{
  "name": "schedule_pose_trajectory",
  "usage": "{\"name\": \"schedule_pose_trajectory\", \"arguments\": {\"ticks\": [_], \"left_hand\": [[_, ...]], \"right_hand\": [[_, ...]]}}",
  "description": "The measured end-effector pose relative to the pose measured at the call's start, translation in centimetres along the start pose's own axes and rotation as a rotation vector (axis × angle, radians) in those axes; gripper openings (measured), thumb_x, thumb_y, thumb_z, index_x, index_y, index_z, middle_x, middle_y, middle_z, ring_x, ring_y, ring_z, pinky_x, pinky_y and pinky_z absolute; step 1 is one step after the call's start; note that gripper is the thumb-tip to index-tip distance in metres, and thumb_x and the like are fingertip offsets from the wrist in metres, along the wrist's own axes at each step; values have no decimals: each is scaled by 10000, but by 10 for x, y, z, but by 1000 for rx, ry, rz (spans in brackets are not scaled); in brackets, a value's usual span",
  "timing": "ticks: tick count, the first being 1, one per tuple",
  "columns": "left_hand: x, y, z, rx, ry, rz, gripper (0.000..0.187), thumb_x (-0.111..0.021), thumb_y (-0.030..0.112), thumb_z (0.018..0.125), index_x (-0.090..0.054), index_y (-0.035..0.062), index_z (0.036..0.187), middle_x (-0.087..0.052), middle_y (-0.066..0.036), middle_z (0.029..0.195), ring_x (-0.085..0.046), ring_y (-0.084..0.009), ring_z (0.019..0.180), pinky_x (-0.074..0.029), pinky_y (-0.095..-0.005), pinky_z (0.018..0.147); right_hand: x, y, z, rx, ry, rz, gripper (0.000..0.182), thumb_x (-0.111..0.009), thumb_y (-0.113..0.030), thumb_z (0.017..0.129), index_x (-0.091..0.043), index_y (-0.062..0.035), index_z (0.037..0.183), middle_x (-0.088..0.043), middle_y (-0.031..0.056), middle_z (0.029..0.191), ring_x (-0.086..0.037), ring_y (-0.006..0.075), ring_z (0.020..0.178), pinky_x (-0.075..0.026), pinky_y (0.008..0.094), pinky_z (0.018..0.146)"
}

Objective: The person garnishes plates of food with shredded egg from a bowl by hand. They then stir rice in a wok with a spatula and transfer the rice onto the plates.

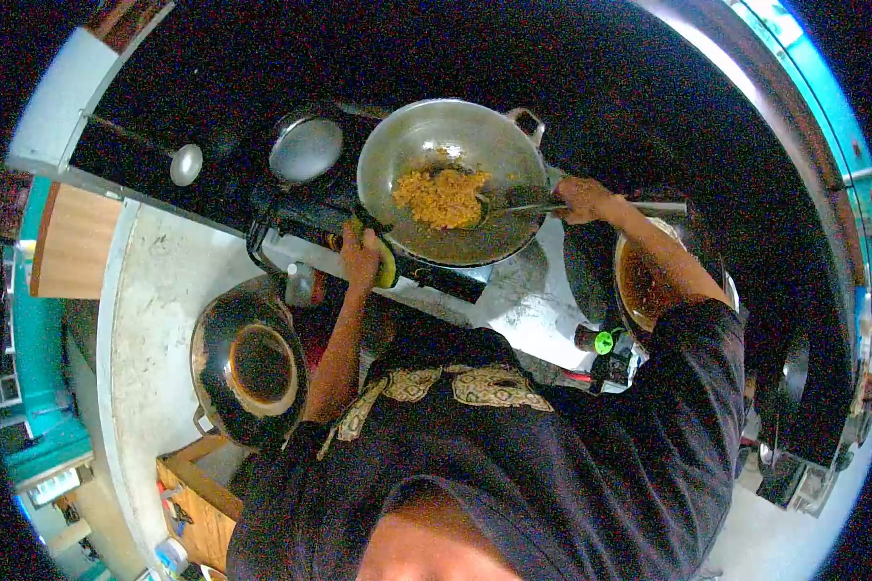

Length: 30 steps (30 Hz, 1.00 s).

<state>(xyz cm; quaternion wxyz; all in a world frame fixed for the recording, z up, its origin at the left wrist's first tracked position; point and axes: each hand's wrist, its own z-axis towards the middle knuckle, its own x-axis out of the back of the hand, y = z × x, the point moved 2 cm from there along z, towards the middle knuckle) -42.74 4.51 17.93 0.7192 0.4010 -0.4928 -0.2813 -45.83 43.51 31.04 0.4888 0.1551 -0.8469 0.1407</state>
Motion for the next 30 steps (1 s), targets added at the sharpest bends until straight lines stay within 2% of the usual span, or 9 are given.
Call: {"name": "schedule_pose_trajectory", "arguments": {"ticks": [5, 8, 12, 15, 16, 20, 24, 27, 30], "left_hand": [[11, 24, -7, 28, -63, -56, 545, -500, 236, 786, -350, -89, 1197, -532, -285, 1013, -513, -418, 946, -405, -408, 807], [-1, 10, -10, -5, -44, -101, 564, -497, 238, 776, -342, -113, 1190, -519, -300, 1027, -503, -423, 962, -397, -409, 821], [-6, 6, -16, -72, 6, 21, 586, -501, 239, 771, -328, -129, 1194, -508, -315, 1042, -497, -429, 969, -394, -409, 829], [-1, 22, -22, 17, -42, -39, 603, -501, 250, 778, -313, -122, 1215, -481, -319, 1090, -480, -420, 1009, -378, -402, 859], [-2, 20, -24, 51, -47, -51, 606, -502, 255, 781, -312, -123, 1215, -480, -320, 1091, -479, -420, 1012, -378, -403, 859], [-7, 4, -28, 25, 23, -5, 623, -508, 275, 790, -302, -124, 1221, -477, -324, 1092, -478, -422, 1012, -385, -402, 852], [-9, -3, -29, 2, 97, 14, 546, -518, 277, 787, -365, -76, 1173, -523, -287, 1033, -503, -422, 964, -404, -408, 805], [9, 31, -33, 216, -25, -123, 421, -521, 274, 785, -401, -11, 1070, -547, -237, 971, -514, -406, 934, -396, -419, 780], [3, 22, -37, 192, 7, -206, 336, -517, 261, 788, -384, 24, 985, -550, -198, 925, -526, -375, 905, -391, -413, 764]], "right_hand": [[-21, -57, -14, -173, 32, -158, 204, -555, -208, 730, -607, -11, 734, -618, 166, 756, -617, 307, 737, -487, 415, 670], [-38, -82, -15, -253, -34, -105, 313, -452, -292, 846, -540, -56, 1032, -611, 184, 842, -591, 345, 806, -468, 441, 693], [-51, -74, -5, -311, 6, 120, 330, -457, -306, 846, -527, -110, 1102, -588, 200, 938, -564, 314, 932, -444, 437, 766], [-77, -37, 21, -83, 166, 476, 369, -465, -339, 850, -513, -102, 1129, -608, 151, 828, -594, 256, 773, -467, 383, 676], [-47, -50, 9, -246, -2, 661, 374, -438, -385, 868, -541, -77, 1053, -547, 68, 666, -524, 155, 545, -441, 299, 494], [-41, -32, -2, -381, -160, 1232, 419, -372, -424, 889, -533, -40, 850, -423, -9, 571, -378, 78, 387, -326, 214, 345], [-35, -4, 5, -241, -43, 729, 371, -379, -351, 902, -548, -23, 871, -459, 0, 571, -409, 77, 416, -357, 222, 372], [37, -44, -29, -271, -103, 681, 339, -402, -317, 897, -568, -22, 914, -516, 17, 609, -465, 66, 485, -390, 226, 402], [63, -52, -28, 85, 90, 65, 262, -472, -268, 848, -613, -57, 912, -608, 113, 736, -589, 245, 643, -467, 359, 576]]}}
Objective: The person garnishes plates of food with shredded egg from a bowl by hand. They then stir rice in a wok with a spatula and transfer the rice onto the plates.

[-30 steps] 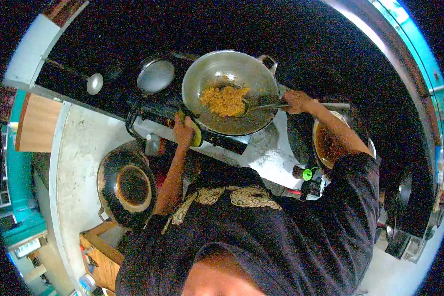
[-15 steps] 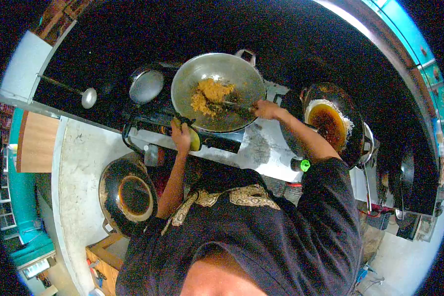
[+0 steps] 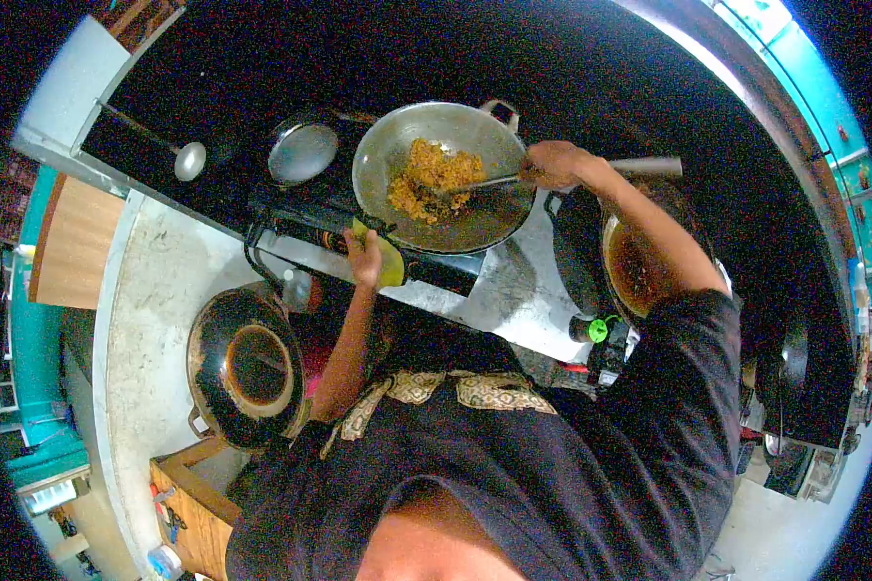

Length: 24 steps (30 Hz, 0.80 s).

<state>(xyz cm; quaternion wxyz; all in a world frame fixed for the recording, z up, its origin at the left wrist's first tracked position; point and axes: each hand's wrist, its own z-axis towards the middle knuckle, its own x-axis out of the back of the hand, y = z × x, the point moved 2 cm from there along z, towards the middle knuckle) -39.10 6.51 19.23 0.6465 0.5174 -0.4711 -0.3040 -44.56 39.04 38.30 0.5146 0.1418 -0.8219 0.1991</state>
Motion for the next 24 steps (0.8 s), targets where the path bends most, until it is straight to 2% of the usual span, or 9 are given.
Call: {"name": "schedule_pose_trajectory", "arguments": {"ticks": [1, 2, 5, 9, 10, 14, 17, 20, 24], "left_hand": [[-4, -10, -1, 23, -24, -71, 329, -511, 250, 792, -383, 22, 992, -548, -197, 929, -528, -368, 900, -391, -407, 766], [-9, -23, 0, 46, -47, -142, 324, -506, 239, 796, -383, 19, 999, -546, -196, 934, -530, -360, 895, -392, -401, 768], [-16, -38, 0, 45, -77, -302, 287, -485, 200, 806, -383, 18, 1002, -537, -191, 930, -527, -343, 880, -390, -390, 772], [-26, -38, -14, -107, 168, -51, 262, -465, 163, 812, -382, 10, 1009, -518, -198, 924, -510, -348, 875, -376, -399, 790], [-4, 8, -25, 60, -70, -178, 345, -462, 162, 811, -357, -9, 1091, -505, -228, 998, -491, -378, 934, -353, -405, 824], [-6, 13, -30, 126, -146, -158, 452, -457, 168, 809, -288, -22, 1183, -482, -263, 1065, -470, -409, 972, -334, -415, 848], [-14, 2, -33, 125, -55, -112, 478, -455, 173, 808, -261, -18, 1202, -476, -276, 1071, -461, -424, 976, -330, -428, 845], [-18, -8, -31, 138, -94, -129, 478, -454, 174, 807, -257, -16, 1199, -476, -279, 1066, -457, -429, 977, -327, -439, 842], [-6, 21, -38, 76, -123, -163, 460, -453, 170, 805, -267, -20, 1180, -480, -276, 1057, -455, -424, 983, -330, -437, 841]], "right_hand": [[8, -13, 1, 164, 57, -211, 246, -484, -257, 836, -620, -64, 904, -617, 132, 764, -601, 287, 684, -473, 386, 617], [23, -43, -3, 71, -71, -235, 195, -503, -227, 806, -632, -103, 885, -608, 151, 838, -572, 351, 772, -449, 432, 702], [17, -80, 10, 44, -238, -413, 196, -518, -201, 784, -632, -61, 861, -616, 159, 815, -593, 322, 751, -466, 413, 673], [-34, -92, 37, 134, 120, -460, 212, -546, -193, 742, -627, -5, 800, -624, 164, 782, -614, 288, 773, -484, 380, 661], [-42, -96, 48, 51, 158, -476, 217, -553, -191, 733, -625, 5, 787, -626, 164, 780, -618, 281, 781, -487, 374, 662], [-41, -93, 61, -111, 144, -413, 136, -536, -136, 730, -628, -51, 783, -627, 148, 833, -630, 262, 728, -505, 388, 607], [-13, -103, 40, -52, 70, -378, 156, -516, -129, 748, -635, -48, 807, -633, 133, 841, -628, 274, 757, -509, 391, 616], [-32, -123, 25, 176, 355, -534, 112, -559, -151, 715, -639, -73, 715, -631, 101, 726, -629, 250, 715, -483, 312, 582], [-69, -108, 80, -202, 190, -539, 117, -539, -139, 737, -636, -80, 762, -638, 85, 774, -630, 237, 748, -486, 333, 589]]}}
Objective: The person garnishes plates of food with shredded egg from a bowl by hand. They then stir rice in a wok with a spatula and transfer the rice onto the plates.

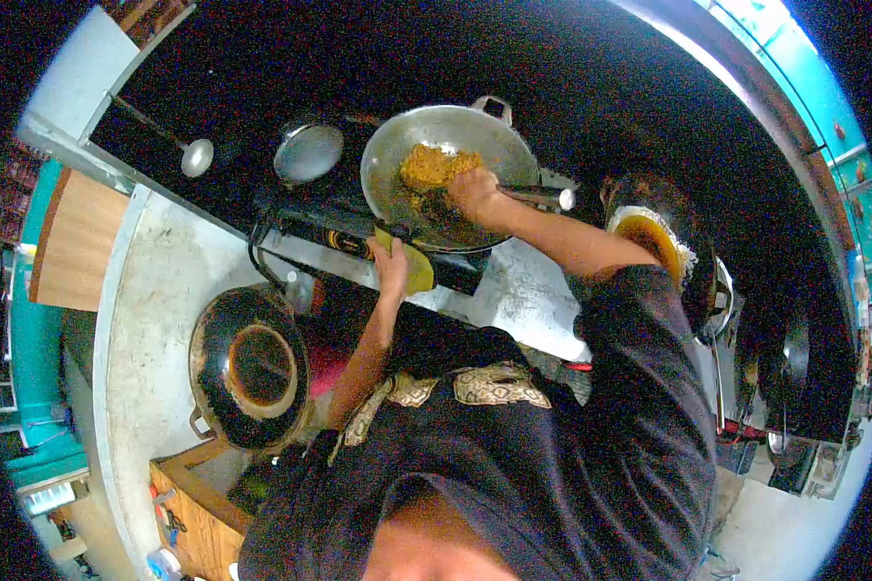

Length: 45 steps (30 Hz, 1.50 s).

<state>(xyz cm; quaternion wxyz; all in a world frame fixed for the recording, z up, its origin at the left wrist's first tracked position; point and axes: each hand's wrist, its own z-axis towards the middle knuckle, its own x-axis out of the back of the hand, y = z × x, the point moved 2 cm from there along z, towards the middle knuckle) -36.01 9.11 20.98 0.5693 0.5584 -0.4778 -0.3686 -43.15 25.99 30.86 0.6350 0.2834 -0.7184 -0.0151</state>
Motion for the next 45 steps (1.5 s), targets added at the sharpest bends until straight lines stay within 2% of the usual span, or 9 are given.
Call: {"name": "schedule_pose_trajectory", "arguments": {"ticks": [7, 13, 15, 22, 25, 28, 31, 43, 45], "left_hand": [[-5, -30, 13, 19, 44, -45, 402, -455, 171, 797, -294, -23, 1110, -494, -267, 1017, -466, -423, 963, -335, -438, 836], [-8, -31, 15, 76, 48, 24, 448, -448, 173, 796, -277, -37, 1153, -483, -283, 1035, -462, -418, 970, -330, -422, 856], [-12, -43, 16, 44, 54, 4, 492, -436, 169, 803, -238, -55, 1194, -455, -292, 1085, -441, -418, 1008, -317, -413, 879], [-13, -45, 17, 171, -22, -38, 607, -402, 172, 829, -113, -121, 1275, -309, -312, 1255, -323, -400, 1166, -237, -369, 973], [-13, -51, 20, 89, -1, 50, 627, -410, 186, 833, -102, -128, 1281, -297, -319, 1264, -317, -396, 1174, -226, -356, 984], [-13, -46, 19, 138, -20, 20, 643, -421, 203, 834, -103, -136, 1278, -277, -323, 1278, -302, -400, 1185, -221, -357, 988], [-18, -56, 18, -65, 197, -44, 442, -459, 217, 840, -364, -54, 1176, -481, -190, 1089, -465, -281, 990, -355, -352, 855], [-7, -36, 19, -4, 33, 33, 637, -435, 218, 830, -132, -85, 1302, -263, -259, 1311, -290, -355, 1201, -227, -343, 995], [-4, -26, 22, 26, 77, 62, 626, -418, 199, 816, -149, -118, 1285, -268, -307, 1296, -275, -393, 1209, -211, -352, 1003]], "right_hand": [[-15, 110, 13, -318, -94, 465, 290, -523, -251, 773, -616, -6, 897, -608, 181, 922, -589, 287, 901, -475, 392, 754], [-8, 106, -17, -325, -193, 232, 240, -501, -186, 764, -626, -16, 880, -615, 178, 897, -621, 297, 794, -507, 393, 666], [-49, 71, -35, -40, 265, -51, 144, -534, -151, 705, -640, -66, 752, -637, 106, 771, -639, 242, 700, -513, 353, 597], [-28, 3, -68, 43, -164, -112, 103, -563, -164, 711, -649, -119, 747, -641, 51, 747, -625, 239, 655, -484, 428, 466], [-55, 19, -32, -22, -98, -135, 98, -572, -159, 703, -649, -130, 755, -644, 43, 761, -628, 229, 666, -474, 435, 435], [-41, 45, -21, 24, -47, -21, 110, -571, -160, 712, -644, -121, 785, -645, 47, 781, -627, 230, 716, -490, 421, 498], [0, 49, -31, 126, -76, -73, 113, -571, -156, 710, -640, -135, 796, -642, 35, 772, -626, 227, 722, -486, 387, 528], [23, 113, -6, 148, -32, -381, 160, -530, -161, 716, -643, -92, 806, -639, 75, 794, -623, 234, 767, -480, 366, 634], [20, 121, 11, -26, -268, -341, 175, -530, -160, 712, -638, -86, 828, -634, 84, 828, -615, 244, 792, -476, 385, 640]]}}
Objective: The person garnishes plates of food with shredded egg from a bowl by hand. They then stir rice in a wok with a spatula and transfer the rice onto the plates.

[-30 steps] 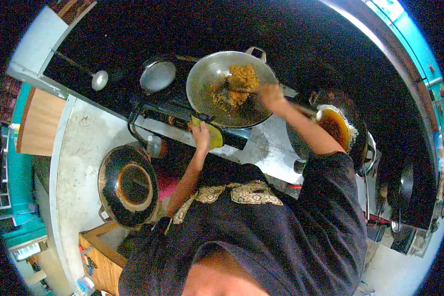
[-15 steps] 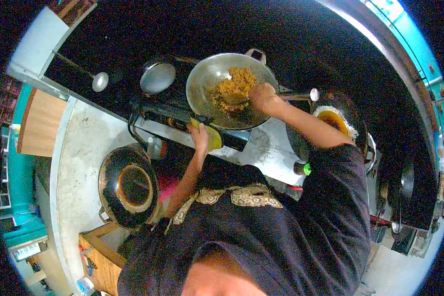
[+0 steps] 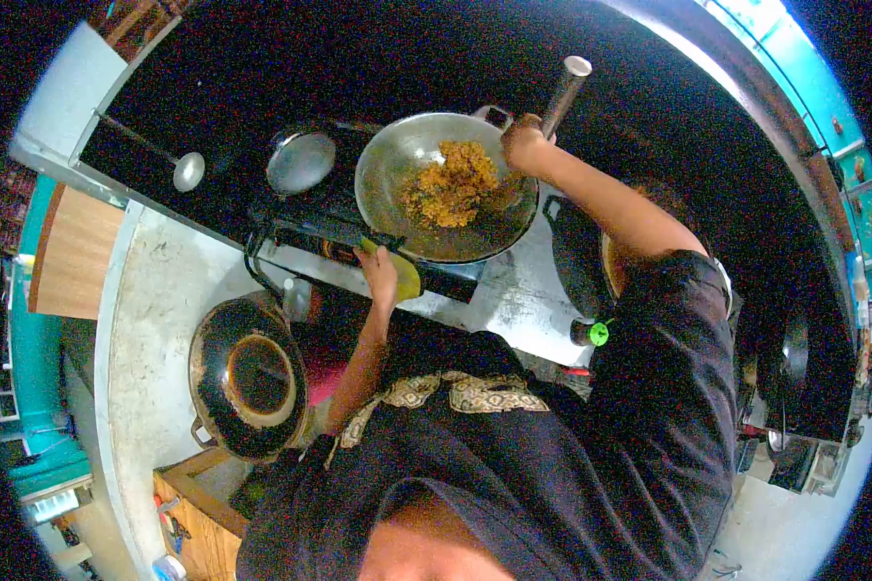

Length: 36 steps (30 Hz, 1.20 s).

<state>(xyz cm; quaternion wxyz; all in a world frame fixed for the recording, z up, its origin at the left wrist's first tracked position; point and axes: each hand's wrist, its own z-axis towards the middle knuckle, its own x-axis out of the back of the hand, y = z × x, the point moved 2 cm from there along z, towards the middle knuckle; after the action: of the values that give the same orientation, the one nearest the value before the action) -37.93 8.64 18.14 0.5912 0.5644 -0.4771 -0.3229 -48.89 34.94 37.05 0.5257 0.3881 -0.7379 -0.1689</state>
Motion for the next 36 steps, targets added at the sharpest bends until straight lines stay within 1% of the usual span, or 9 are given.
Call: {"name": "schedule_pose_trajectory", "arguments": {"ticks": [1, 4, 5, 9, 12, 21, 24, 28, 36], "left_hand": [[1, -4, 5, 8, -22, 12, 630, -419, 203, 818, -146, -115, 1288, -269, -304, 1298, -277, -390, 1211, -214, -351, 1003], [7, -10, 14, 31, -58, 49, 642, -425, 213, 823, -134, -109, 1297, -276, -298, 1300, -283, -383, 1213, -224, -349, 1003], [6, -8, 16, 31, -57, 62, 648, -429, 215, 824, -130, -107, 1299, -280, -296, 1300, -287, -382, 1212, -227, -349, 1002], [2, -39, 28, 29, -62, -8, 641, -451, 222, 818, -165, -107, 1288, -332, -293, 1265, -328, -385, 1182, -250, -358, 983], [11, 1, 16, 31, -74, -58, 584, -454, 199, 813, -225, -103, 1257, -384, -286, 1216, -383, -388, 1124, -293, -373, 940], [6, -4, 20, -106, -25, -17, 562, -474, 174, 802, -253, -99, 1240, -435, -288, 1153, -439, -396, 1057, -341, -374, 885], [7, -7, 26, -93, 21, 122, 554, -478, 165, 811, -259, -103, 1243, -427, -298, 1163, -440, -391, 1069, -354, -364, 876], [18, 19, 19, -131, -6, 83, 554, -482, 174, 823, -261, -111, 1244, -432, -301, 1167, -452, -385, 1068, -365, -362, 867], [11, 7, 19, -36, 66, 95, 579, -489, 209, 818, -264, -118, 1240, -466, -298, 1128, -466, -392, 1043, -378, -373, 858]], "right_hand": [[1, 4, 9, -61, -125, 25, 183, -529, -160, 710, -635, -84, 839, -631, 89, 845, -610, 249, 805, -474, 395, 643], [-33, 6, 42, -214, 175, 226, 161, -529, -150, 702, -629, -74, 804, -627, 93, 827, -605, 240, 827, -472, 403, 624], [-37, -1, 26, -188, 588, 111, 143, -518, -129, 708, -616, -68, 792, -620, 98, 755, -609, 240, 787, -476, 391, 606], [-41, -5, 32, 37, 389, 257, 157, -503, -70, 708, -593, -64, 837, -602, 128, 734, -597, 263, 715, -472, 361, 604], [-43, 1, 18, -14, 581, 281, 144, -510, -64, 703, -597, -63, 818, -601, 122, 730, -597, 243, 723, -468, 352, 613], [-54, 28, 21, -16, 600, 218, 67, -540, -122, 698, -594, -82, 697, -594, 97, 727, -594, 242, 731, -451, 359, 626], [-62, 18, 43, 37, 268, 310, 119, -543, -129, 699, -603, -63, 778, -597, 105, 713, -600, 245, 700, -462, 367, 610], [-56, 9, 37, 165, 605, 163, 77, -576, -130, 685, -609, -60, 684, -619, 125, 712, -620, 243, 637, -482, 353, 516], [-29, 58, 2, 111, 300, 121, 141, -570, -108, 667, -612, -53, 791, -606, 135, 713, -614, 261, 727, -477, 364, 627]]}}
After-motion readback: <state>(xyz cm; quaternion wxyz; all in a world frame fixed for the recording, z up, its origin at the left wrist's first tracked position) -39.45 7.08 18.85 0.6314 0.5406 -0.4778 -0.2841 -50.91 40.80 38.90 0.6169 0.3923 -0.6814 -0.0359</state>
